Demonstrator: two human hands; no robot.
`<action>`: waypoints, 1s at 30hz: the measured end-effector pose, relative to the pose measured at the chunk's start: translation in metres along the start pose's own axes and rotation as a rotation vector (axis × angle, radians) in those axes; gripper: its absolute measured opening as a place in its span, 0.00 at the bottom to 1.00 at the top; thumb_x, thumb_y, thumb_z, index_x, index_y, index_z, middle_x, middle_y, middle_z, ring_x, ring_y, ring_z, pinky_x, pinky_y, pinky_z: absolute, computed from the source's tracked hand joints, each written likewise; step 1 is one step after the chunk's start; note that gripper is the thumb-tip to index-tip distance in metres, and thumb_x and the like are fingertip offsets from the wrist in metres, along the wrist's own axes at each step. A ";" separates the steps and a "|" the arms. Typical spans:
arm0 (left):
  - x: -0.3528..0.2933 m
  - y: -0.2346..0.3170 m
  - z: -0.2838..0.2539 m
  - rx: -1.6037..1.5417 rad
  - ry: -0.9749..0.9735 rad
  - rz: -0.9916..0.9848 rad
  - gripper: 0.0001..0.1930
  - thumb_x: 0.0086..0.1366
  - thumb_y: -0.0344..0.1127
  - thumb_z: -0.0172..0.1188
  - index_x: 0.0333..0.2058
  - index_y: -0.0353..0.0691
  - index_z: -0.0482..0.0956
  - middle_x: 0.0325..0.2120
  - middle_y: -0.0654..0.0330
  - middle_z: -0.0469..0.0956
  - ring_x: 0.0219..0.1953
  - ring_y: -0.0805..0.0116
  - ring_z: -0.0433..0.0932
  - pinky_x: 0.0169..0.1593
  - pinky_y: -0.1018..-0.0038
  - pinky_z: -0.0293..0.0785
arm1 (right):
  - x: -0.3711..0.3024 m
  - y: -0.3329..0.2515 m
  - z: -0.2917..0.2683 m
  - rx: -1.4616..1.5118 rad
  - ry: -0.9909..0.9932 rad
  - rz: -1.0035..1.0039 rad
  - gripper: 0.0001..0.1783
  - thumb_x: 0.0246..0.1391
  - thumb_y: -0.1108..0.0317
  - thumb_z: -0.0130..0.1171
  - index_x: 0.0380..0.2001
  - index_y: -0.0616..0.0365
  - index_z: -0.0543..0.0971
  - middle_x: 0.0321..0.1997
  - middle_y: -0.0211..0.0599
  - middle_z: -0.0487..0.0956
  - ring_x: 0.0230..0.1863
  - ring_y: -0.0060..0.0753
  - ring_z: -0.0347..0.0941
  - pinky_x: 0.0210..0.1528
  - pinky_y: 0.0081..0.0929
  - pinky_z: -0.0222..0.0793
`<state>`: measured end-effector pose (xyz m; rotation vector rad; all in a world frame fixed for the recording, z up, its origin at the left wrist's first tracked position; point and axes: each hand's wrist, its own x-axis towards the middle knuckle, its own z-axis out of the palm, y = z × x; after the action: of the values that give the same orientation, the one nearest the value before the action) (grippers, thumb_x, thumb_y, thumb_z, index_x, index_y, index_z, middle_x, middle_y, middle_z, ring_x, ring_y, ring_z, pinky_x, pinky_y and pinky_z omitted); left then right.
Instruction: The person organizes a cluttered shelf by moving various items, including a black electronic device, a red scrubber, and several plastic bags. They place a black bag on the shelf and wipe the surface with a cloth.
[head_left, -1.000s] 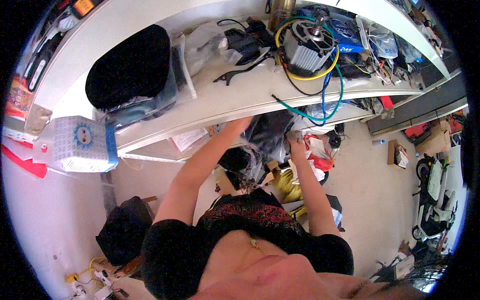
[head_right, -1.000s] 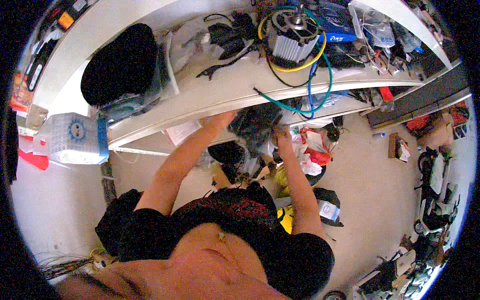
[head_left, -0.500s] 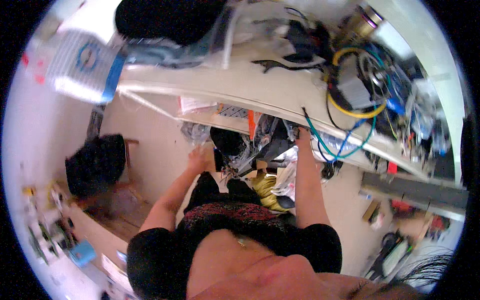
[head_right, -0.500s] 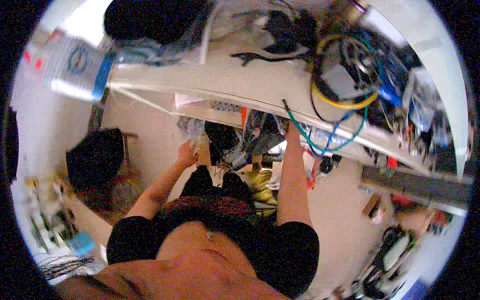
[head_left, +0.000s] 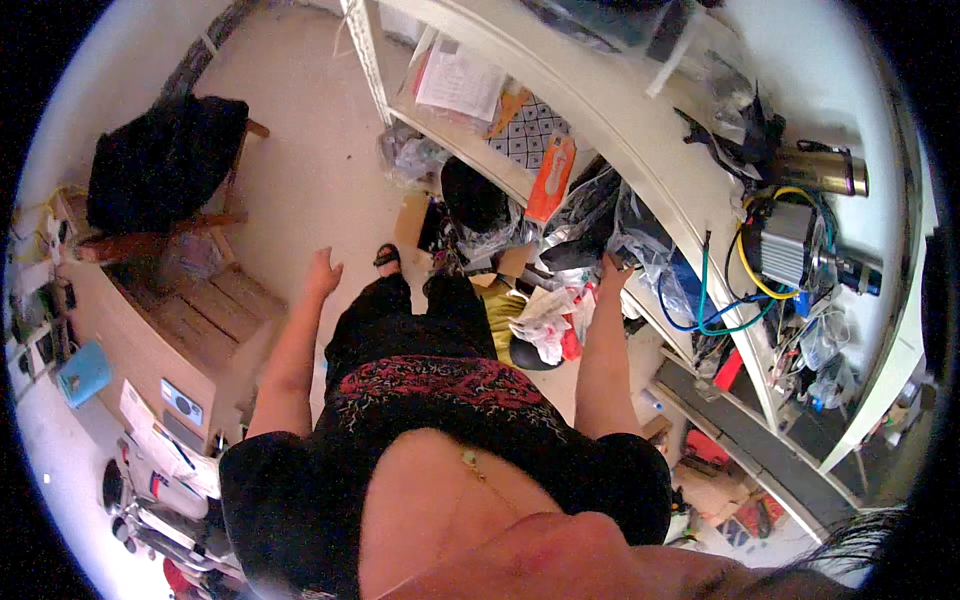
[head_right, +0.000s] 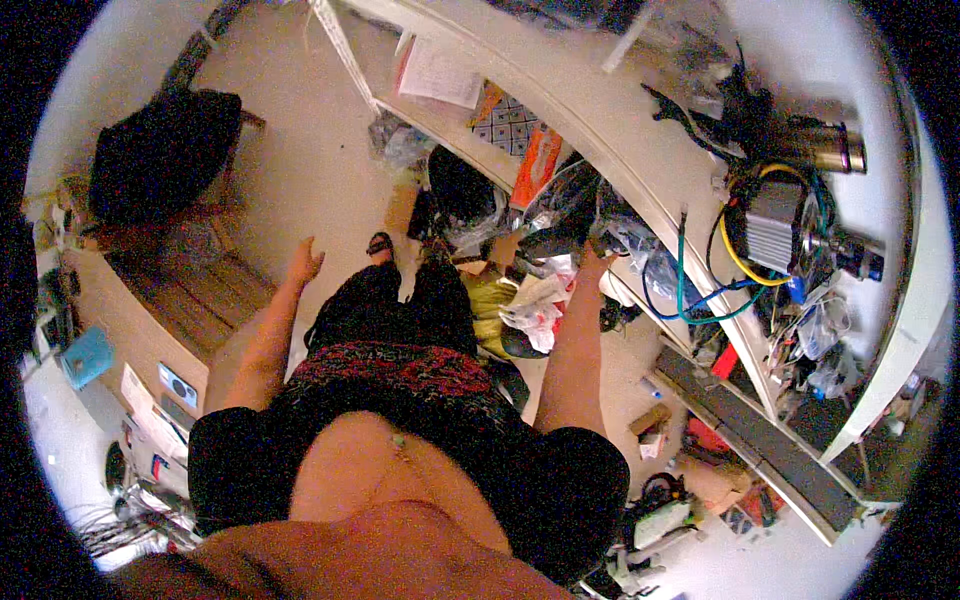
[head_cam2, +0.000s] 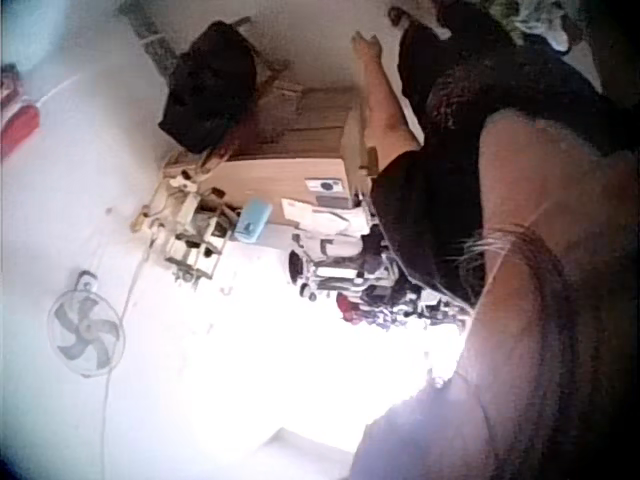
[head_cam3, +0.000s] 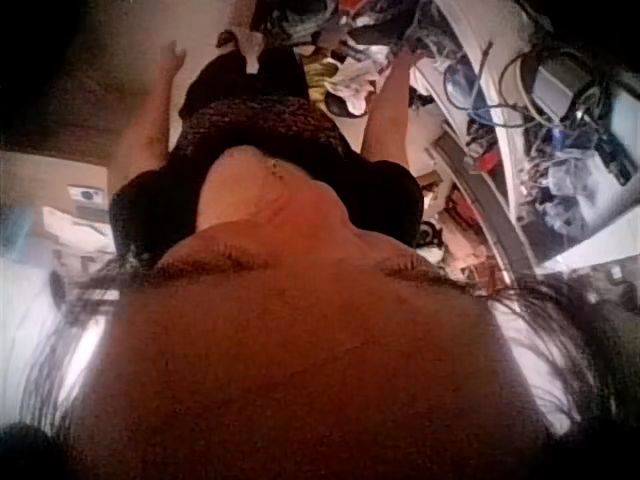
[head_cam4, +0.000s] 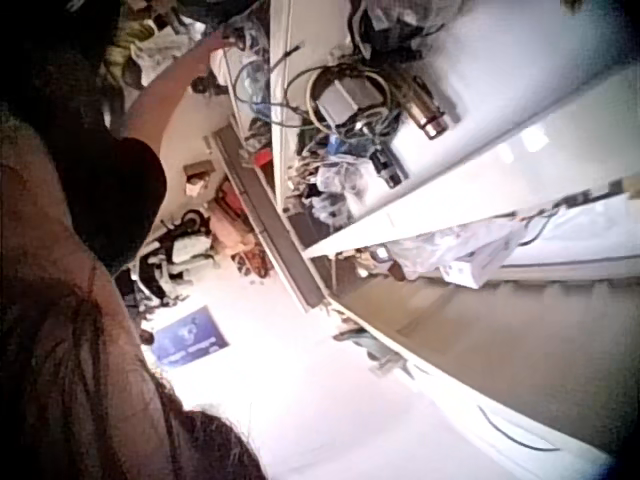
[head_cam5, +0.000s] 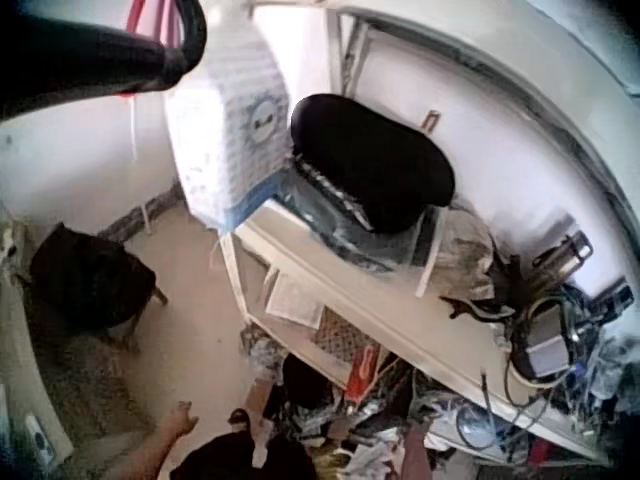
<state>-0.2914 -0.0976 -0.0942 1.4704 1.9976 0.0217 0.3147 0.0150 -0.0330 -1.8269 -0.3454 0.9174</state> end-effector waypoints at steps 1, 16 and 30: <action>0.000 -0.008 0.007 -0.067 0.004 -0.014 0.27 0.53 0.41 0.55 0.50 0.36 0.62 0.49 0.44 0.62 0.53 0.51 0.61 0.55 0.64 0.57 | -0.022 -0.007 0.001 0.019 0.019 0.037 0.62 0.30 0.70 0.67 0.60 0.52 0.32 0.54 0.49 0.58 0.50 0.39 0.60 0.50 0.36 0.57; -0.111 0.018 0.094 -0.265 -0.179 -0.376 0.23 0.53 0.40 0.54 0.47 0.36 0.66 0.38 0.49 0.73 0.40 0.55 0.73 0.44 0.66 0.68 | 0.108 0.015 0.031 -1.447 0.083 -0.482 0.55 0.36 0.48 0.60 0.59 0.64 0.42 0.58 0.53 0.51 0.59 0.53 0.43 0.58 0.44 0.43; -0.109 0.107 0.136 -0.383 -0.247 -0.337 0.19 0.55 0.40 0.52 0.44 0.38 0.69 0.32 0.51 0.76 0.36 0.55 0.74 0.39 0.66 0.69 | 0.178 -0.056 0.014 -1.252 -0.358 -0.653 0.43 0.46 0.62 0.55 0.60 0.58 0.44 0.51 0.51 0.67 0.50 0.49 0.64 0.53 0.34 0.56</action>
<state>-0.1144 -0.1996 -0.1088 0.8449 1.8849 0.0714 0.4331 0.1562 -0.0628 -2.3105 -1.9482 0.5351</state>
